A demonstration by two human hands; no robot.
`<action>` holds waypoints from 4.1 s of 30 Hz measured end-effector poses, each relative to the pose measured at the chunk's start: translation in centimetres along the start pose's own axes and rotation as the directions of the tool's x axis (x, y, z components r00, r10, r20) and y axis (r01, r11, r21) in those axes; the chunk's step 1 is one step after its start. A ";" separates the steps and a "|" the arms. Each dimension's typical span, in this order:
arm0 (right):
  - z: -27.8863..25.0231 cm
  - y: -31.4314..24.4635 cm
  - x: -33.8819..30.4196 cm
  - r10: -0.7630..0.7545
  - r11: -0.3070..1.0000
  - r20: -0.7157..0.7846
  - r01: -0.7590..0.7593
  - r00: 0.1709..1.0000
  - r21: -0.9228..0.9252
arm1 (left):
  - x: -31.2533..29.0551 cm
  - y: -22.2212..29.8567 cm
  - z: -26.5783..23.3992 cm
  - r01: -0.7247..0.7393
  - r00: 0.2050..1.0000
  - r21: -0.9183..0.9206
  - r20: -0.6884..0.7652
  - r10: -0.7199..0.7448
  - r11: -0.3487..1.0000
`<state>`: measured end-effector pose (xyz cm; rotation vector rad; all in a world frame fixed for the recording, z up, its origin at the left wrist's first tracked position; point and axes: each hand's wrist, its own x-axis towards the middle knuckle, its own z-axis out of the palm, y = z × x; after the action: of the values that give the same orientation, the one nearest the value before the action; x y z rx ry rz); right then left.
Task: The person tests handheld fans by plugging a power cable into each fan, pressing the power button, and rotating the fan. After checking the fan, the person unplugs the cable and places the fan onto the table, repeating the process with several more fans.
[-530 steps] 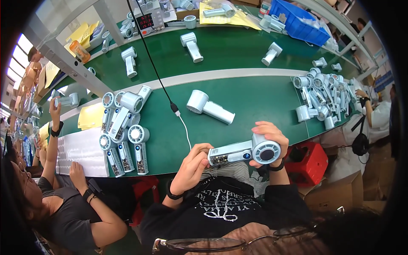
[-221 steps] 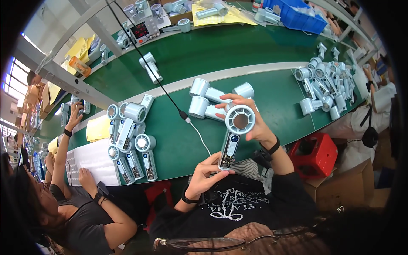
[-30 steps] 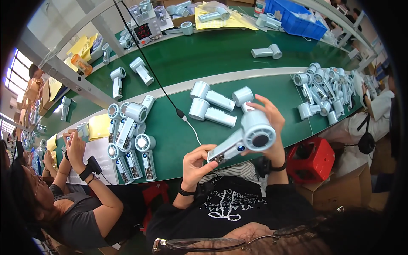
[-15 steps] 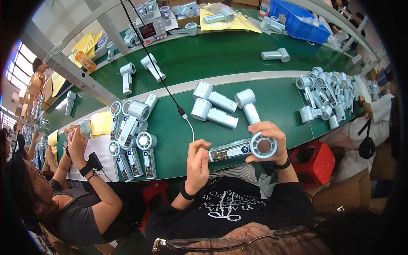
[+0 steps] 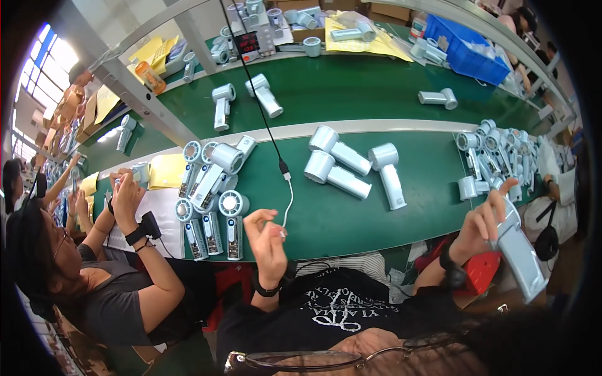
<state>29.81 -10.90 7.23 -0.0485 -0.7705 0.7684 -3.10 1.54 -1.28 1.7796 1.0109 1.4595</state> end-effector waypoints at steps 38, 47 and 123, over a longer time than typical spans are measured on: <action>-23.1 40.6 20.2 0.689 -0.378 0.218 0.599 0.691 -0.706 | 0.5 -1.4 -1.5 0.263 0.854 -0.235 0.508 -0.112 0.936; -10.8 35.1 17.9 0.785 -0.325 0.082 0.521 0.615 -0.790 | -0.4 -0.6 -2.1 0.210 0.888 -0.213 0.451 -0.095 0.954; -14.6 9.7 11.6 0.873 -0.317 -0.158 0.290 0.462 -0.903 | 0.4 -1.2 1.4 0.406 0.899 -0.611 0.136 -0.416 0.679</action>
<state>38.69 6.96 0.64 -1.8515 -2.2580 0.5526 -1.90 2.48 -2.38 0.9736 0.7348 1.3031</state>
